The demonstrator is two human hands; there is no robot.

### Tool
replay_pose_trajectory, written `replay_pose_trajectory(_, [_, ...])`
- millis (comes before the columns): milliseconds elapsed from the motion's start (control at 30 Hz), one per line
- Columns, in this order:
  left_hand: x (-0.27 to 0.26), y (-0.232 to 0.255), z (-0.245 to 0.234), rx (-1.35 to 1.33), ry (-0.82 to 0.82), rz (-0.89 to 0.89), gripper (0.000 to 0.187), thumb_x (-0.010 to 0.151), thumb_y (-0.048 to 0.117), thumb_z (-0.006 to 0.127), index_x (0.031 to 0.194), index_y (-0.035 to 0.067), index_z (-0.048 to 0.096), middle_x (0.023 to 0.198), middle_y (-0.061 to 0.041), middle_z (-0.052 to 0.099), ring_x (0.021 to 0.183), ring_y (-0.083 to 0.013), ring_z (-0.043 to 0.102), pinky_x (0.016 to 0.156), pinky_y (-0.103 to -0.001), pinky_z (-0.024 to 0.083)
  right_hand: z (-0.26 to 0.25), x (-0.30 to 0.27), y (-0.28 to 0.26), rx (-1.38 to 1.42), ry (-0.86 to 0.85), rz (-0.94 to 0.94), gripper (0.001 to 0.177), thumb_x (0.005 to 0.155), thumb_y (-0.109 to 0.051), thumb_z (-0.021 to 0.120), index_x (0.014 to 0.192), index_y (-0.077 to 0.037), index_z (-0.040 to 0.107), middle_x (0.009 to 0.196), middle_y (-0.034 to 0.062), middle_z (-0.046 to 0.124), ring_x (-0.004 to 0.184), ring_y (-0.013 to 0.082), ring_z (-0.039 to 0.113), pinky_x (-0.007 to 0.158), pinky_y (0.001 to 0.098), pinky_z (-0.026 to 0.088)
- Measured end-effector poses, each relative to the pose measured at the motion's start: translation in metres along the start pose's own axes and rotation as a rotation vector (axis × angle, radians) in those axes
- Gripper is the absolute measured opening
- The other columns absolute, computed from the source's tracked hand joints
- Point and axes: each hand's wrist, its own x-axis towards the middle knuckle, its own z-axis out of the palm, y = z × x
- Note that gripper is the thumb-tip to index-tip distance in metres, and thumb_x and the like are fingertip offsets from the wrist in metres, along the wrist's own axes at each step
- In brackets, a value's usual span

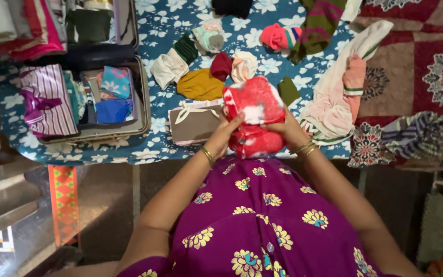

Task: The person folds clothes including a red and white jacket and a green sweater and places them into a suitcase along with socks and other items.

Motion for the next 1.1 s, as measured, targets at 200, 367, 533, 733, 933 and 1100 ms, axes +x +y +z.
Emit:
replay_pose_trajectory(200, [0.006,-0.019,-0.064,0.207,0.037,0.005,0.128,0.078,0.04,0.084,0.156,0.024,-0.016,0.156,-0.01,0.028,0.141,-0.027,0.044,0.118,-0.044,0.035,0.013,0.001,0.045,0.382,0.077,0.048,0.075,0.079,-0.008,0.071,0.148,-0.006,0.042,0.137,0.0114,0.06,0.122,0.0258,0.064,0.103,0.0439,0.055])
replay_pose_trajectory(367, [0.005,-0.041,-0.085,-0.067,-0.14,-0.208,0.109,0.082,0.037,0.082,0.164,0.018,0.013,0.16,-0.01,0.038,0.144,-0.0249,0.042,0.116,-0.043,0.039,0.012,-0.014,0.073,0.327,0.142,0.13,0.072,0.083,-0.007,0.071,0.149,-0.004,0.041,0.137,0.0137,0.061,0.123,0.0266,0.063,0.102,0.043,0.055])
replay_pose_trajectory(533, [0.026,-0.064,-0.07,-0.035,-0.225,-0.28,0.103,0.085,0.028,0.079,0.165,0.015,0.015,0.151,-0.009,0.048,0.136,-0.0217,0.05,0.111,-0.038,0.046,-0.003,-0.027,0.104,0.264,0.266,0.062,0.071,0.084,0.0,0.07,0.148,-0.004,0.039,0.136,0.0128,0.06,0.122,0.0248,0.062,0.103,0.0408,0.054])
replay_pose_trajectory(733, [0.047,-0.084,-0.018,0.212,-0.145,-0.265,0.106,0.075,0.007,0.081,0.157,0.011,0.013,0.139,-0.013,0.056,0.122,-0.023,0.061,0.101,-0.039,0.054,-0.054,-0.044,0.134,0.278,0.274,0.092,0.069,0.084,-0.001,0.069,0.148,-0.004,0.042,0.134,0.0103,0.062,0.121,0.022,0.062,0.102,0.0379,0.053])
replay_pose_trajectory(933, [0.093,-0.145,0.026,0.334,0.048,-0.056,0.098,0.075,0.006,0.081,0.156,0.004,0.026,0.14,-0.014,0.059,0.125,-0.0234,0.062,0.103,-0.037,0.054,-0.125,-0.042,0.141,0.183,0.311,0.091,0.066,0.085,-0.005,0.073,0.146,-0.002,0.048,0.133,0.0104,0.064,0.122,0.0215,0.062,0.104,0.0364,0.051])
replay_pose_trajectory(1100, [0.162,-0.171,0.09,0.387,0.002,-0.113,0.101,0.068,0.01,0.084,0.155,0.002,0.034,0.134,-0.02,0.066,0.121,-0.0285,0.067,0.102,-0.04,0.057,-0.208,-0.036,0.129,0.331,0.348,0.064,0.069,0.079,-0.004,0.074,0.144,0.0,0.05,0.129,0.0123,0.066,0.116,0.0253,0.067,0.101,0.0422,0.056])
